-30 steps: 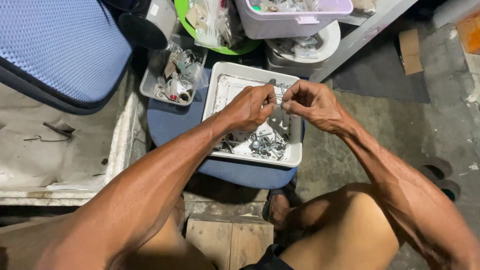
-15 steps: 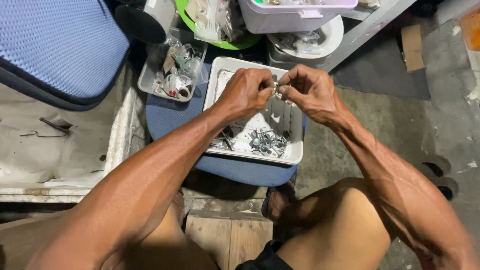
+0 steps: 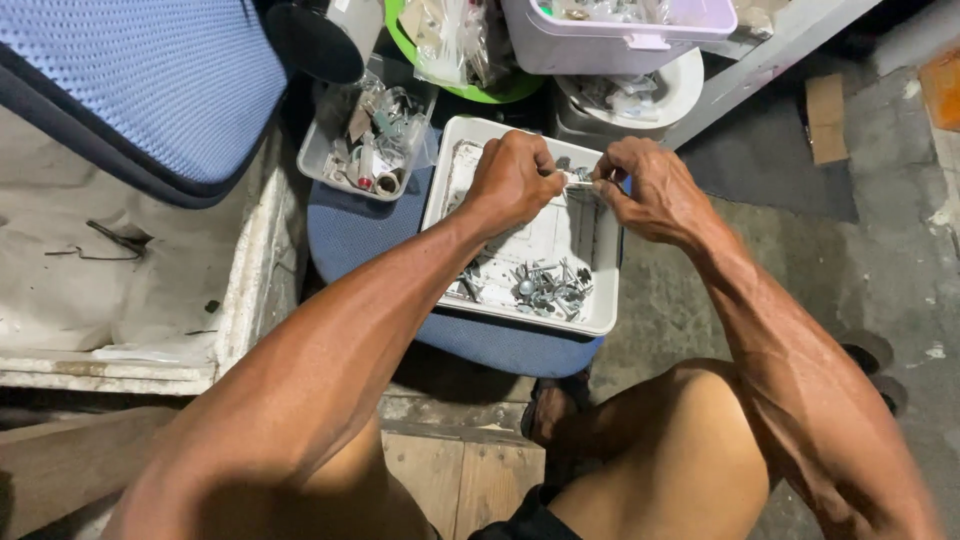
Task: The person is sitting and assembling small metal components, likely screws and brackets, by picking them from a tray and joining them.
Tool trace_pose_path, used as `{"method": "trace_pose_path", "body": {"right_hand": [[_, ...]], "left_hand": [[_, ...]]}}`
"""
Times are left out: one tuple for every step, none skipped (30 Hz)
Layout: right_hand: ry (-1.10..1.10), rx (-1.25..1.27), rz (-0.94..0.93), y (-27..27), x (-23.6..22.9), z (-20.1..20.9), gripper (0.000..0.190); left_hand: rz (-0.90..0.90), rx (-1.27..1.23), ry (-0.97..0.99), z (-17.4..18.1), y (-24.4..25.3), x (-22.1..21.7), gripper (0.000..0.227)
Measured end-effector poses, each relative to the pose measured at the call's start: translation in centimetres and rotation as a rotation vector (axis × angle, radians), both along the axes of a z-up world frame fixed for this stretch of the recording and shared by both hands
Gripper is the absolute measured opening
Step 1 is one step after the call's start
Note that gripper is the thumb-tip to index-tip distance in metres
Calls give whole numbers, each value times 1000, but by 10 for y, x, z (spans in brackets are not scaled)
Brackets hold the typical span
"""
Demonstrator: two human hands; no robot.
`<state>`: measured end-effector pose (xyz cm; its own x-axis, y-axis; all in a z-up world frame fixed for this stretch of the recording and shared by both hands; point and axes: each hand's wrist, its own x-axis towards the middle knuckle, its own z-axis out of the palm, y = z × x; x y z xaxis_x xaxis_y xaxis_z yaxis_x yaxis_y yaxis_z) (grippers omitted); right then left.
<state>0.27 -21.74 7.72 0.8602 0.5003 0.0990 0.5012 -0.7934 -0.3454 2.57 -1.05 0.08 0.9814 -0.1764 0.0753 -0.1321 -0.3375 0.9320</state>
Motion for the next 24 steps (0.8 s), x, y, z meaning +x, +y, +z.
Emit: {"method": "trace_pose_path", "body": {"right_hand": [[-3, -1, 3, -8, 6, -11, 5], [-52, -54, -55, -17, 12, -22, 7], [-97, -109, -115, -27, 17, -33, 9], [-98, -112, -114, -26, 16, -40, 9], [-189, -184, -143, -24, 15, -47, 8], [-279, -255, -171, -23, 14, -55, 8], [-277, -254, -174, -14, 11, -49, 8], [-279, -295, -116, -4, 7, -44, 11], [-284, -334, -60, 5, 5, -38, 16], [-284, -331, -64, 9, 1, -35, 16], [-269, -377, 11, 14, -3, -33, 19], [-253, -422, 87, 19, -6, -30, 23], [-254, -421, 83, 15, -4, -33, 23], [-283, -468, 93, 12, -2, -36, 20], [-309, -516, 104, 8, 1, -40, 18], [-309, -515, 103, -1, 4, -43, 18], [-313, -535, 66, -7, 7, -48, 15], [-317, -554, 30, -14, 10, -54, 12], [-315, -555, 35, -14, 8, -52, 12], [-272, -449, 35, -15, 7, -50, 11], [-230, -345, 33, -16, 6, -47, 9], [-230, -347, 36, -7, -5, -34, 9], [22, -263, 34, 2, -15, -20, 10], [273, -177, 33, 12, -25, -7, 12]], "left_hand": [[3, -1, -3, 4, 4, -1, 11], [34, 59, -4, 8, 7, -3, 12], [63, 115, -2, 11, 9, -5, 17], [64, 112, -2, 9, 9, -4, 17], [34, 101, 10, 7, 10, -2, 25], [4, 90, 21, 6, 11, 0, 33], [2, 92, 24, 1, 11, 1, 33], [-27, 145, 17, -4, 11, 1, 33], [-56, 198, 8, -8, 12, 2, 34], [-59, 202, 7, -17, 13, 6, 34], [-106, 222, -2, -26, 14, 10, 32], [-152, 242, -10, -35, 15, 14, 30], [-155, 244, -12, -28, 20, 5, 30], [-181, 279, -16, -21, 24, -4, 22], [-206, 313, -18, -15, 29, -13, 15], [-207, 313, -18, -21, 27, -8, 15], [-226, 341, -39, -29, 26, -5, 12], [-245, 368, -59, -37, 26, -2, 13], [-241, 366, -56, -33, 29, -6, 13], [-276, 405, -76, -29, 32, -10, 14], [-313, 442, -100, -24, 34, -13, 15], [-310, 439, -99, -20, 33, -16, 15], [-360, 482, -125, -17, 35, -19, 15], [-410, 525, -152, -13, 35, -22, 16]]}}
